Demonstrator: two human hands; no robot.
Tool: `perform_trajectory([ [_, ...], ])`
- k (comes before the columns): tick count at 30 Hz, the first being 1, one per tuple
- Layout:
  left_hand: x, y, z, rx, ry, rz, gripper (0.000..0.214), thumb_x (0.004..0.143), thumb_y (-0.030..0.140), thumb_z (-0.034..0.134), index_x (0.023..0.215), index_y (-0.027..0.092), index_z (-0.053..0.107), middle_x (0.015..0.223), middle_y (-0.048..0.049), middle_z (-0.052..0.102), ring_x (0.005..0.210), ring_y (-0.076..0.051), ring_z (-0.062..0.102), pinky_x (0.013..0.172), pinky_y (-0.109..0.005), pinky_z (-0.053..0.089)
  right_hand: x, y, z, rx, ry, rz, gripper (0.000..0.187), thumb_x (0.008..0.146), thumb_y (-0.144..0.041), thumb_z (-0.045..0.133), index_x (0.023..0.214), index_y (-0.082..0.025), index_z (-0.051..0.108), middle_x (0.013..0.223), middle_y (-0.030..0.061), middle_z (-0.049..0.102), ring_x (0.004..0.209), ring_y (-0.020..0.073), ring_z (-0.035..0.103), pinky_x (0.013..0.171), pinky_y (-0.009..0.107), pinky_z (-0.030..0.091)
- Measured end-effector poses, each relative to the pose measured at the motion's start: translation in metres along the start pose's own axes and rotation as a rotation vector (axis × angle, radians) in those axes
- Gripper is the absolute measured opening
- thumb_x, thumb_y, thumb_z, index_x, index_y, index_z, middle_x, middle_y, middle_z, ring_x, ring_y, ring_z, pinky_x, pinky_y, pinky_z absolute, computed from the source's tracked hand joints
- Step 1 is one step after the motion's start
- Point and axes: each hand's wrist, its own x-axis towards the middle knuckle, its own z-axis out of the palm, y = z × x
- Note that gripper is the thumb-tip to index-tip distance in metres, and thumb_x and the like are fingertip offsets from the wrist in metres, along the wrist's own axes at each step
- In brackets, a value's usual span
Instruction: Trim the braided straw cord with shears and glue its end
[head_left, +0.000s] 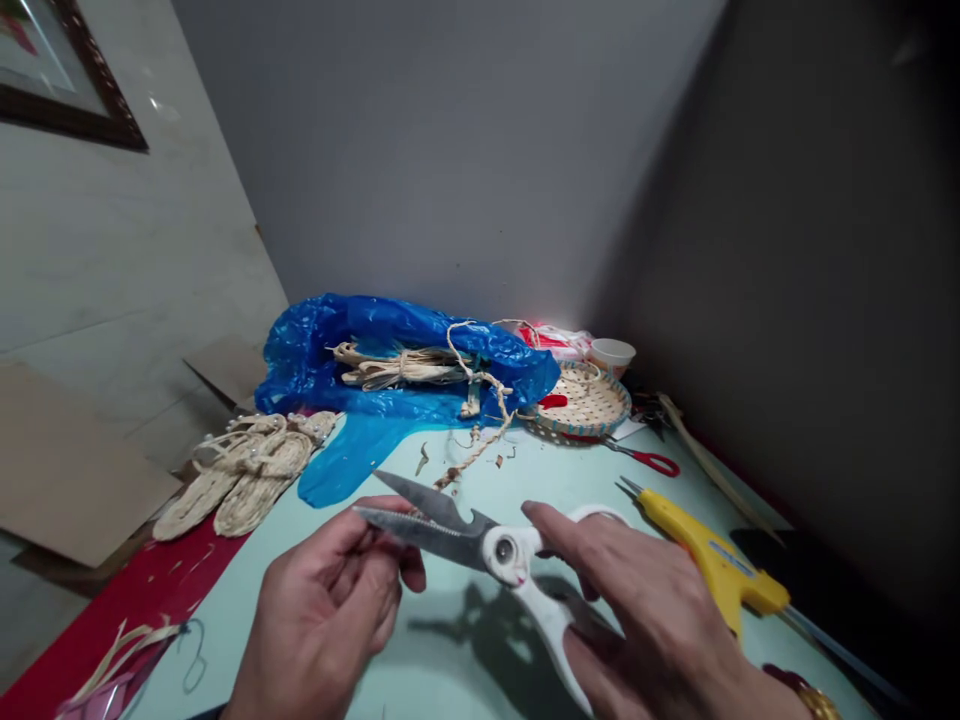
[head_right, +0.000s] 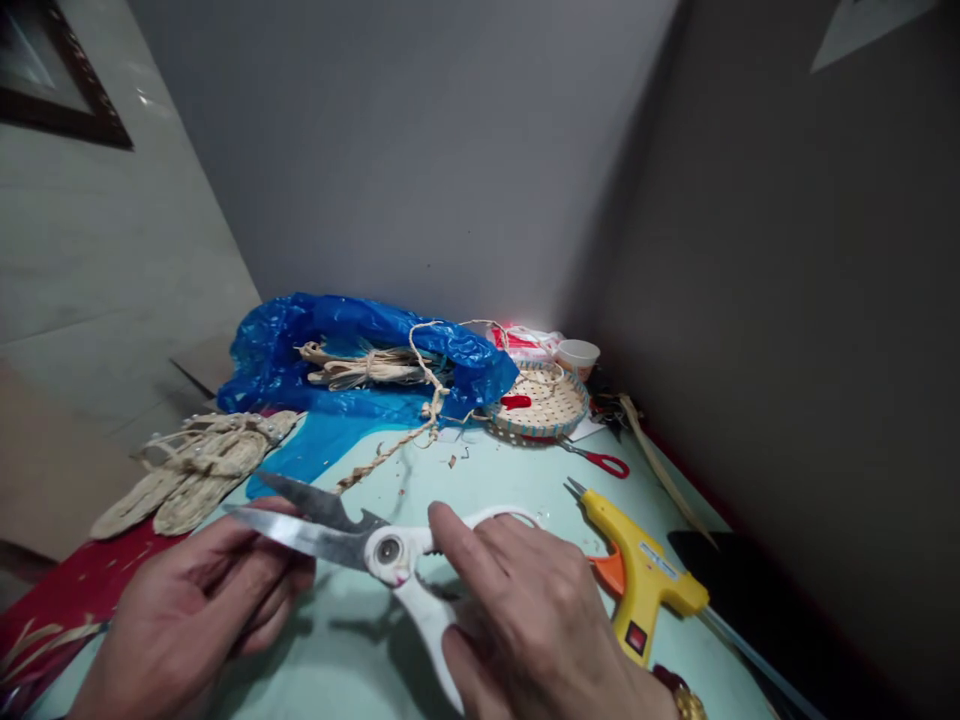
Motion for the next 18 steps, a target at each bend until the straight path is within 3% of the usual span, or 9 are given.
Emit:
perform_trajectory([
  [5, -0.004, 0.0, -0.006, -0.028, -0.079, 0.003, 0.032, 0.072, 0.05, 0.075, 0.078, 0.019, 0.067, 0.058, 0.0028, 0.059, 0.044, -0.003, 0.031, 0.04, -0.016, 0.022, 0.0, 0.006, 0.004, -0.068, -0.05, -0.047, 0.059, 0.082, -0.012, 0.051, 0.139, -0.014, 0.036, 0.077, 0.007, 0.061, 0.065, 0.0221, 0.056, 0.053, 0.033, 0.043],
  [9, -0.004, -0.004, -0.01, -0.054, -0.05, 0.014, 0.028, 0.074, 0.047, 0.076, 0.085, 0.022, 0.069, 0.059, 0.0023, 0.063, 0.045, -0.004, 0.034, 0.042, -0.016, 0.024, -0.002, 0.009, 0.004, -0.07, -0.05, -0.047, 0.06, 0.083, -0.012, 0.049, 0.141, -0.013, 0.034, 0.077, 0.0063, 0.06, 0.065, 0.0216, 0.054, 0.056, 0.033, 0.042],
  [13, -0.001, -0.006, -0.011, -0.064, -0.027, 0.018, 0.017, 0.075, 0.04, 0.076, 0.076, 0.023, 0.074, 0.062, 0.001, 0.066, 0.045, -0.004, 0.034, 0.04, -0.017, 0.026, -0.002, 0.009, 0.004, -0.042, -0.031, -0.051, 0.062, 0.082, -0.007, 0.047, 0.142, -0.014, 0.035, 0.078, 0.0056, 0.062, 0.065, 0.0203, 0.054, 0.056, 0.033, 0.041],
  [18, -0.002, -0.001, -0.007, -0.153, 0.01, -0.029, 0.015, 0.066, 0.036, 0.083, 0.074, 0.024, 0.076, 0.06, 0.0013, 0.068, 0.043, -0.003, 0.037, 0.038, -0.012, 0.028, -0.003, 0.012, 0.003, -0.074, 0.007, -0.086, 0.059, 0.084, -0.004, 0.046, 0.142, -0.013, 0.037, 0.078, 0.0053, 0.063, 0.066, 0.0197, 0.056, 0.057, 0.032, 0.041],
])
